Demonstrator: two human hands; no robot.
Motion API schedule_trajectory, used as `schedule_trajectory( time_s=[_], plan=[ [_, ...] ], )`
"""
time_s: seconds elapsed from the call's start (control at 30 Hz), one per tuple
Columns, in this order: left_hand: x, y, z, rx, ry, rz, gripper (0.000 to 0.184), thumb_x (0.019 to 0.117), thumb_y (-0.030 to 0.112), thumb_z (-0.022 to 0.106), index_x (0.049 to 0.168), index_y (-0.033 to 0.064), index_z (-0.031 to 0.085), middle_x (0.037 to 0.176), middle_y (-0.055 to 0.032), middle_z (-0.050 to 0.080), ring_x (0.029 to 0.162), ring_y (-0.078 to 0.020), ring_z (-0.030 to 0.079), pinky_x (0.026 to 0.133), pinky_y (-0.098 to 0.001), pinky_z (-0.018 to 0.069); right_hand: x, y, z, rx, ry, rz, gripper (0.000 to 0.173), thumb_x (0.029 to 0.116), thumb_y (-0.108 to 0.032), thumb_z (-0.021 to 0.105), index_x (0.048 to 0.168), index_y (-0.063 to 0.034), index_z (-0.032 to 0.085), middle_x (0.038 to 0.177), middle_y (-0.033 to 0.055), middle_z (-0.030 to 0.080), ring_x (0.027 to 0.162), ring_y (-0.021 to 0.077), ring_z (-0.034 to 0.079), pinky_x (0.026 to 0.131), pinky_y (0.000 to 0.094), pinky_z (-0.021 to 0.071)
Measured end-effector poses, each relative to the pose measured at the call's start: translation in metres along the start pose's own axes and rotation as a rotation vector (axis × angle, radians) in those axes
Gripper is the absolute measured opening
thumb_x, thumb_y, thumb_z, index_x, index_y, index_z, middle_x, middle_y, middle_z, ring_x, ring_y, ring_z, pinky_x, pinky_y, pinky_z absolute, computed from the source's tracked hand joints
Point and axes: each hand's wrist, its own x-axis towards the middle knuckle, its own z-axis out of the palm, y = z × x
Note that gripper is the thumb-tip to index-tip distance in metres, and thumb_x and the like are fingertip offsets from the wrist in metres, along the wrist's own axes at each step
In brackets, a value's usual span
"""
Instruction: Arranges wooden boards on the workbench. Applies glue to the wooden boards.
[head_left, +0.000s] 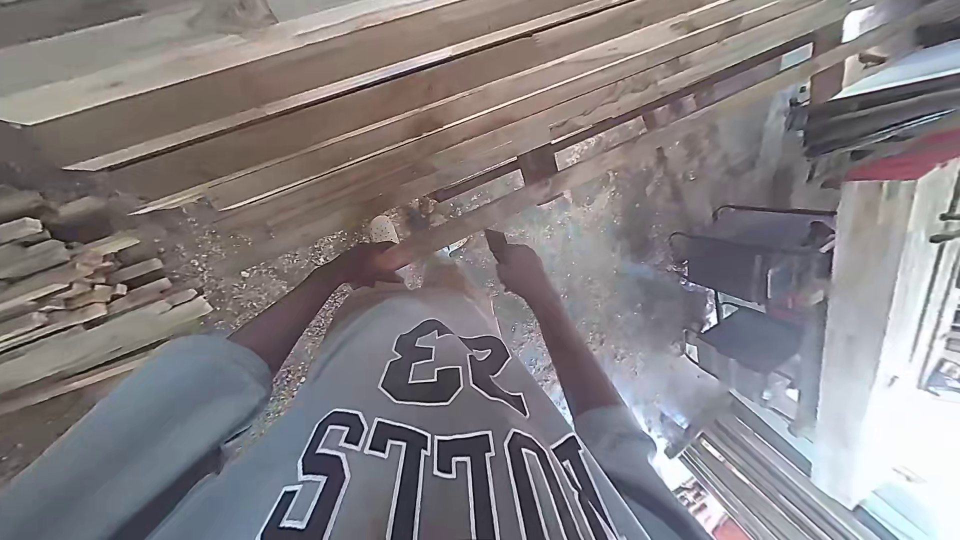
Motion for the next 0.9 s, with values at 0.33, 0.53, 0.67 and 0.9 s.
schedule_trajectory(
  time_s=[0.33,0.53,0.67,0.9],
  plan=[
    [-0.002,0.008,0.007,0.026,-0.017,-0.079,0.071,0.0824,0.048,0.085,0.140,0.0182,0.057,0.105,-0.0192,0.071,0.084,-0.0333,0.071,0.078,-0.0572,0.0577,0.096,0.081,-0.108,-0.210,0.415,0.144,0.042,0.0934,-0.011,0.062,0.134,-0.0040,0.060,0.139,0.0294,0.053,0.108,0.0489,0.066,0.084,0.0653,0.0556],
    [-0.003,0.008,0.008,-0.010,-0.023,-0.075,0.075,0.0802,0.048,0.087,0.142,0.0182,0.056,0.105,-0.0207,0.071,0.082,-0.0342,0.070,0.076,-0.0571,0.0580,0.048,0.025,-0.041,0.029,0.207,0.103,0.036,0.0973,-0.021,0.062,0.127,-0.0008,0.062,0.125,0.0307,0.060,0.103,0.0436,0.068,0.086,0.0616,0.0562],
    [-0.002,0.005,0.006,0.067,0.003,0.036,0.070,0.0829,0.048,0.085,0.139,0.0158,0.059,0.118,-0.0173,0.070,0.107,-0.0332,0.069,0.095,-0.0587,0.0531,0.016,0.007,-0.015,0.096,0.023,0.030,0.027,0.0929,-0.017,0.065,0.114,0.0001,0.067,0.109,0.0236,0.067,0.091,0.0351,0.070,0.080,0.0548,0.0576],
    [-0.004,-0.002,0.007,-0.056,-0.007,0.066,0.056,0.0921,0.052,0.074,0.133,0.0160,0.062,0.096,-0.0130,0.074,0.083,-0.0267,0.072,0.080,-0.0533,0.0586,0.051,0.081,0.009,0.522,0.523,-0.002,0.043,0.1040,-0.013,0.053,0.147,-0.0102,0.052,0.126,0.0214,0.065,0.094,0.0321,0.073,0.082,0.0514,0.0622]
  ],
)
